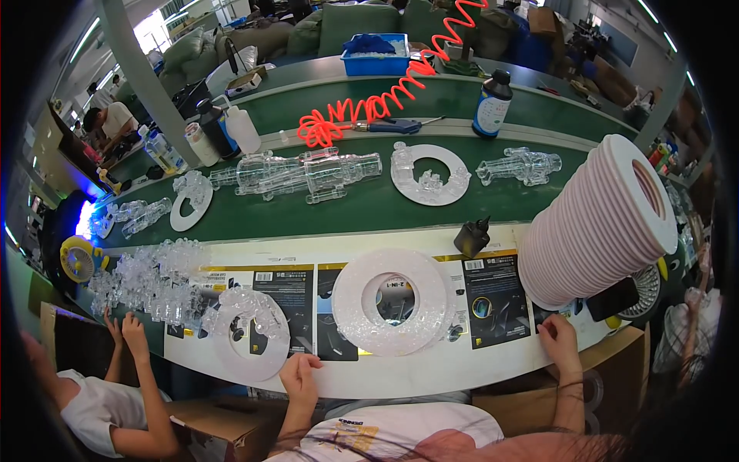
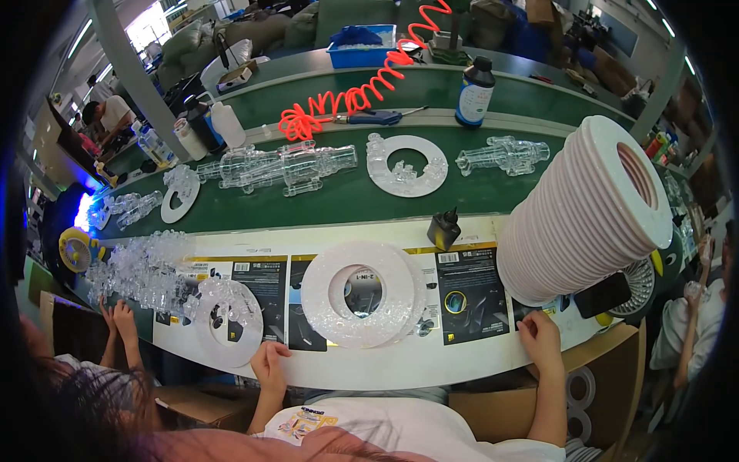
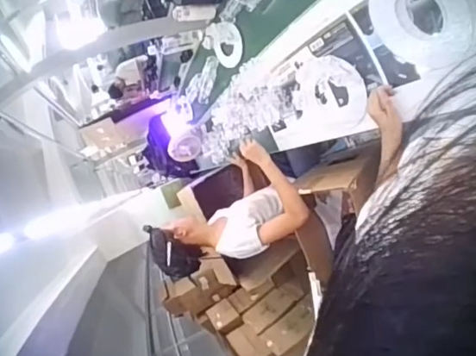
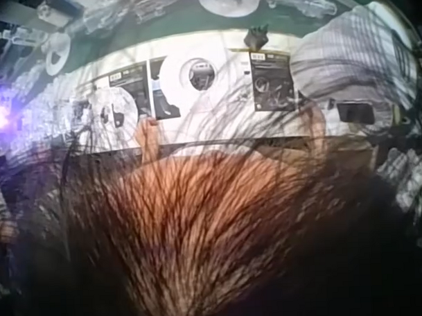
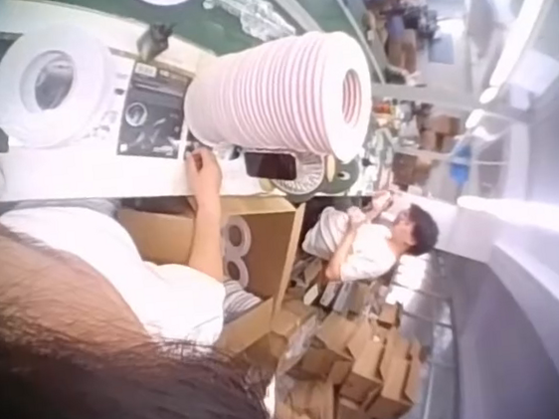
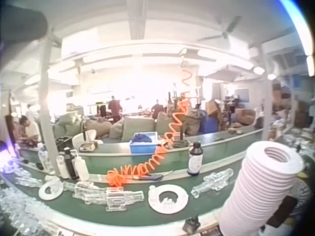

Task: Assembling circular LED light components and diffusers on a factory assembly line.

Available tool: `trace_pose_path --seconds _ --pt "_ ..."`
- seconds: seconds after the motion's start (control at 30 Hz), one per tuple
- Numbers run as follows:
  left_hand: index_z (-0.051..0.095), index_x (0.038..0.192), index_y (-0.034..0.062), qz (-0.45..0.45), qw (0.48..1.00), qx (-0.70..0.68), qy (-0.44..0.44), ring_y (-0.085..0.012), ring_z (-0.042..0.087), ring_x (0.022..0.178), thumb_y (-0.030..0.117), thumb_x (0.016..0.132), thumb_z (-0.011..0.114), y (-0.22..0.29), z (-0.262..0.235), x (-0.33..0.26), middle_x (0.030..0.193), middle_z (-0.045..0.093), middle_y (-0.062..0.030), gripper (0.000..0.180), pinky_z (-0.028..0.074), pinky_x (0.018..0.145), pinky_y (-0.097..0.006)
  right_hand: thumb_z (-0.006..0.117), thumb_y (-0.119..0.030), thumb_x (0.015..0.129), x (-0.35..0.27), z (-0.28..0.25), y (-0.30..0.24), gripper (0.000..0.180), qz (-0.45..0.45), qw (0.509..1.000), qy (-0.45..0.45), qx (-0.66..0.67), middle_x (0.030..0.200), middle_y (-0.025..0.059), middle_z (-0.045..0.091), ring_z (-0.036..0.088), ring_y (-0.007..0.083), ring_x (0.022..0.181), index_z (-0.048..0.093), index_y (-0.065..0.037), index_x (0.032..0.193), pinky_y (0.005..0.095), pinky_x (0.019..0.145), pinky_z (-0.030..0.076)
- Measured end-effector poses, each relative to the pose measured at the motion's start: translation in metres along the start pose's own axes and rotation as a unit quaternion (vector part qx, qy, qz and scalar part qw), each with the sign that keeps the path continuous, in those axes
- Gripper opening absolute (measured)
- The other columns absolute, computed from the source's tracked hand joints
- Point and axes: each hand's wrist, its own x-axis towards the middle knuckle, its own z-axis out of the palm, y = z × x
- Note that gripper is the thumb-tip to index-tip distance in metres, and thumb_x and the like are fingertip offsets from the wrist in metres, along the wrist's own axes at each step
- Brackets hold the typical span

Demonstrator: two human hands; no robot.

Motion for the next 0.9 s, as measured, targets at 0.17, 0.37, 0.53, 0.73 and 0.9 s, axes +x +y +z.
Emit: trace_pose_path --seconds 0.17,0.37,0.53,0.73,0.9 --pt "0.058 0.071 0.0005 -0.003 1.000 0.005 -0.003 -0.0133 0.054 0.061 0.022 0.097 0.040 -0.008 -0.002 -0.002 0.064 0.057 -0.0057 0.038 0.041 0.058 -0.026 0.066 -0.006 0.076 0.001 0.002 0.004 0.013 0.000 1.000 -0.003 -0.001 0.068 0.0105 0.053 0.051 0.0207 0.056 0.055 0.001 0.076 0.0310 0.053 0.041" --pt "0.058 0.071 0.0003 -0.022 1.000 -0.014 0.005 -0.0127 0.054 0.061 0.023 0.097 0.041 -0.013 0.001 -0.003 0.065 0.058 -0.0054 0.038 0.042 0.058 -0.025 0.066 -0.005 0.076 0.000 0.001 0.007 0.013 -0.008 1.000 0.000 -0.012 0.068 0.0107 0.053 0.051 0.0204 0.056 0.055 0.001 0.076 0.0309 0.053 0.040" --pt "0.060 0.073 -0.0013 -0.045 0.999 -0.025 0.005 -0.0152 0.056 0.063 0.019 0.095 0.043 -0.008 -0.001 -0.004 0.066 0.058 -0.0063 0.034 0.044 0.061 -0.028 0.066 -0.005 0.076 0.002 0.003 0.008 0.012 -0.005 1.000 0.002 -0.004 0.068 0.0104 0.053 0.051 0.0200 0.056 0.055 0.001 0.076 0.0306 0.053 0.040" --pt "0.060 0.074 -0.0018 -0.051 0.998 -0.033 -0.004 -0.0144 0.056 0.065 0.019 0.095 0.044 0.001 0.000 -0.001 0.067 0.058 -0.0062 0.034 0.044 0.061 -0.027 0.066 -0.004 0.076 0.002 0.003 0.009 0.012 -0.001 1.000 0.000 0.006 0.067 0.0099 0.052 0.050 0.0195 0.056 0.055 0.001 0.076 0.0303 0.053 0.040" --pt "0.061 0.075 -0.0014 -0.044 0.998 -0.037 0.000 -0.0140 0.056 0.065 0.021 0.095 0.045 -0.004 0.001 -0.002 0.067 0.059 -0.0062 0.034 0.045 0.061 -0.026 0.066 -0.004 0.077 0.002 0.003 0.012 0.012 -0.007 1.000 0.000 0.012 0.067 0.0096 0.051 0.049 0.0192 0.056 0.055 0.000 0.076 0.0304 0.054 0.040"
